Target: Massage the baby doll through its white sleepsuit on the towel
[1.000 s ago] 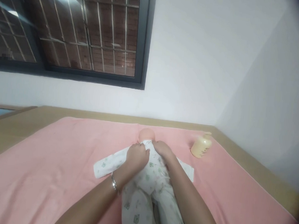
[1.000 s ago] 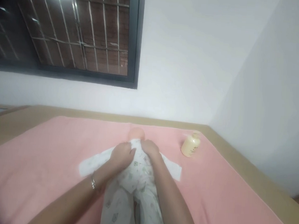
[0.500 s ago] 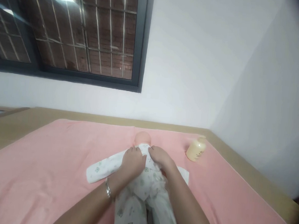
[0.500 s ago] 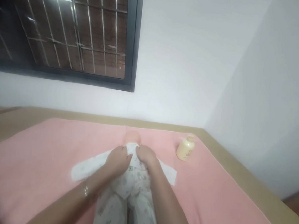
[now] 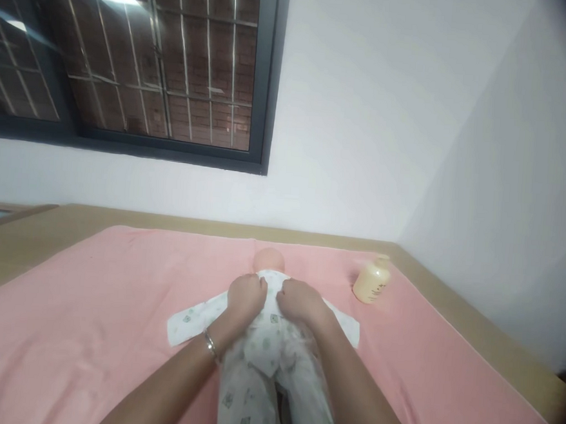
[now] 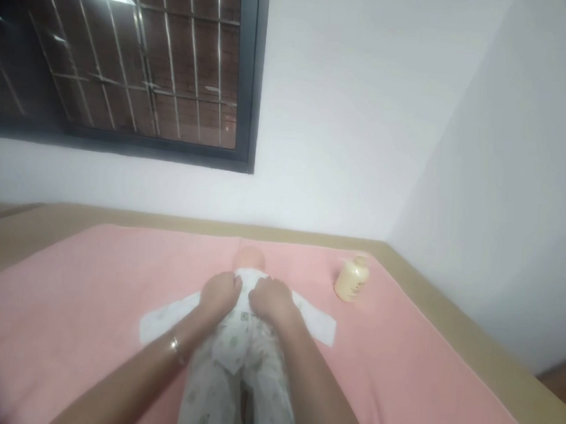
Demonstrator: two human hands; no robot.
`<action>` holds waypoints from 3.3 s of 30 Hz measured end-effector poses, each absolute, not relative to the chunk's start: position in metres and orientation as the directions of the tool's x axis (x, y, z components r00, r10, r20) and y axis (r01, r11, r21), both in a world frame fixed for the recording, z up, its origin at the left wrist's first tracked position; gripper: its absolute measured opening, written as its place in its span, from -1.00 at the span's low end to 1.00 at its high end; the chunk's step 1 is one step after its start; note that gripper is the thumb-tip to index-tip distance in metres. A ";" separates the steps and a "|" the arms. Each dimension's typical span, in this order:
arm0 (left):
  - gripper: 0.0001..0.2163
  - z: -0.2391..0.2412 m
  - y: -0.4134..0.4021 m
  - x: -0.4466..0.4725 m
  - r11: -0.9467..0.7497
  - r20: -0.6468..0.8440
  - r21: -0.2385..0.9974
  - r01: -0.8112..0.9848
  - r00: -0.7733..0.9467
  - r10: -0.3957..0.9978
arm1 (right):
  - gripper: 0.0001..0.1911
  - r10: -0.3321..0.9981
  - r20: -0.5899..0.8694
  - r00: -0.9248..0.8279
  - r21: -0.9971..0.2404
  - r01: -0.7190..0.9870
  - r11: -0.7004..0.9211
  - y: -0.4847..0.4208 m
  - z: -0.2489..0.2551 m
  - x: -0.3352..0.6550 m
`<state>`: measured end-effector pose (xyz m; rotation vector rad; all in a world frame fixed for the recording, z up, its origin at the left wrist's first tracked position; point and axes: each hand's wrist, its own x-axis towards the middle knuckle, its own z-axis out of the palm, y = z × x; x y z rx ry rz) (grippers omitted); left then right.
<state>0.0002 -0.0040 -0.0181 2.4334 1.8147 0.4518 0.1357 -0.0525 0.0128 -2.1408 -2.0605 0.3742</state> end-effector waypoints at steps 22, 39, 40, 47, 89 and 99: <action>-0.48 -0.018 -0.014 -0.005 -0.356 0.212 0.137 0.924 0.324 0.922 | -0.54 0.999 -0.045 0.026 -0.440 0.897 -0.043 -0.031 0.003 0.156; -0.55 -0.018 0.010 -0.008 -0.332 0.089 0.379 0.864 0.322 0.942 | -0.61 0.999 -0.041 0.032 -0.421 0.906 -0.047 -0.036 0.007 0.150; -0.56 -0.017 0.002 -0.006 -0.366 0.122 0.334 0.869 0.345 0.931 | -0.56 0.998 -0.033 0.045 -0.435 0.899 -0.055 -0.031 0.003 0.153; -0.50 -0.007 -0.061 0.006 -0.543 0.211 0.013 0.840 0.529 0.822 | -0.44 0.995 -0.011 0.100 -0.475 0.875 -0.094 -0.016 -0.016 0.164; -0.34 -0.037 0.029 0.000 -0.192 0.017 0.431 0.881 0.205 0.979 | -0.27 0.972 -0.099 0.214 -0.492 0.838 -0.234 -0.003 -0.030 0.158; -0.35 -0.036 0.029 -0.002 -0.218 0.026 0.439 0.871 0.231 0.973 | -0.25 0.971 -0.106 0.214 -0.494 0.836 -0.238 -0.001 -0.032 0.158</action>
